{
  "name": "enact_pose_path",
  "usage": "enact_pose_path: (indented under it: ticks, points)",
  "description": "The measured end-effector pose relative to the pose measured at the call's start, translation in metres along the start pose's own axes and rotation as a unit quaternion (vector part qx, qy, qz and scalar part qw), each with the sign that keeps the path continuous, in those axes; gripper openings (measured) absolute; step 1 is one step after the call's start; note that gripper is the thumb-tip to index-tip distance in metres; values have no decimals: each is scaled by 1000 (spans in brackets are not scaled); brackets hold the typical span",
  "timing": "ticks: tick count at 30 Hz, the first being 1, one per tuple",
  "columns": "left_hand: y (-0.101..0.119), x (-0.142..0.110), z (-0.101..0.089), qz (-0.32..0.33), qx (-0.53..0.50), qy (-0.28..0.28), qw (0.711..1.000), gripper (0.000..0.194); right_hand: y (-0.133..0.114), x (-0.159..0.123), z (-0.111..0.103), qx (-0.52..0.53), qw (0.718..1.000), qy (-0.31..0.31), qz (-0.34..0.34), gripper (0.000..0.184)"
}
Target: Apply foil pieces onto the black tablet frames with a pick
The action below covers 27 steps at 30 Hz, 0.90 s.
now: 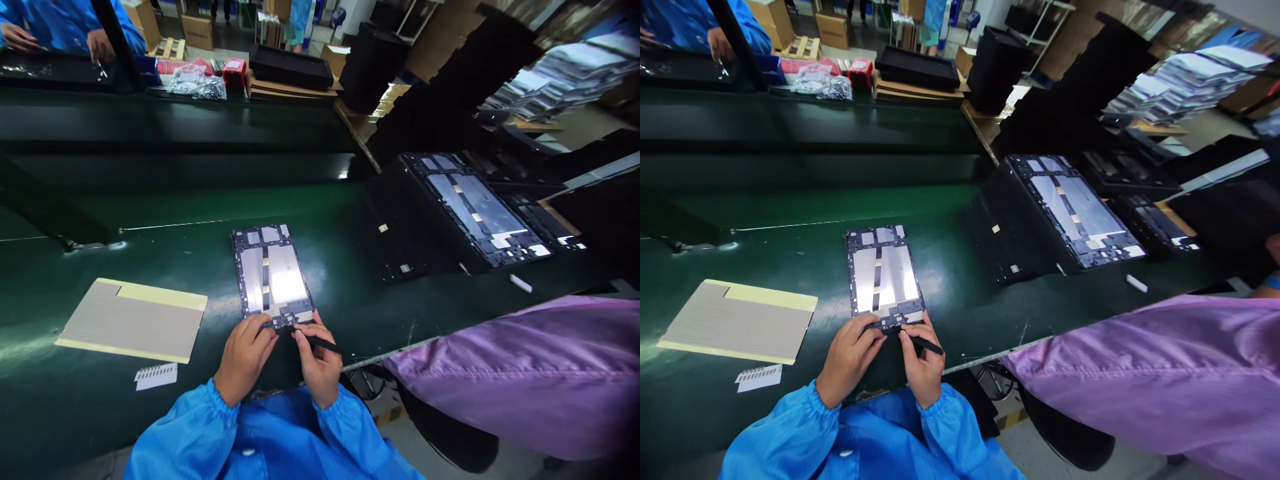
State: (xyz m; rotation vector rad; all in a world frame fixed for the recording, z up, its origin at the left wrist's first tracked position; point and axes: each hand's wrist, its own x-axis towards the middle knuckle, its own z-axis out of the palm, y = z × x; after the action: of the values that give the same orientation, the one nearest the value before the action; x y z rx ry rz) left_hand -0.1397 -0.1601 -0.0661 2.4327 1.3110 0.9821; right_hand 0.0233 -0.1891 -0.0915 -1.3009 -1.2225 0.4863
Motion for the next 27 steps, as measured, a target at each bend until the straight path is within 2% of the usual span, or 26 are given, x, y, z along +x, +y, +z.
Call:
enact_pose_path:
  ticks: [11, 27]
  points:
    - [-2, -4, 1, 41, 63, 0, 997, 19, 0, 1, 1, 3, 1000, -5, -5, 15]
    - [1, -6, 3, 44, 118, -28, 992, 21, 0, -1, 1, 0, 1000, 4, 3, 10]
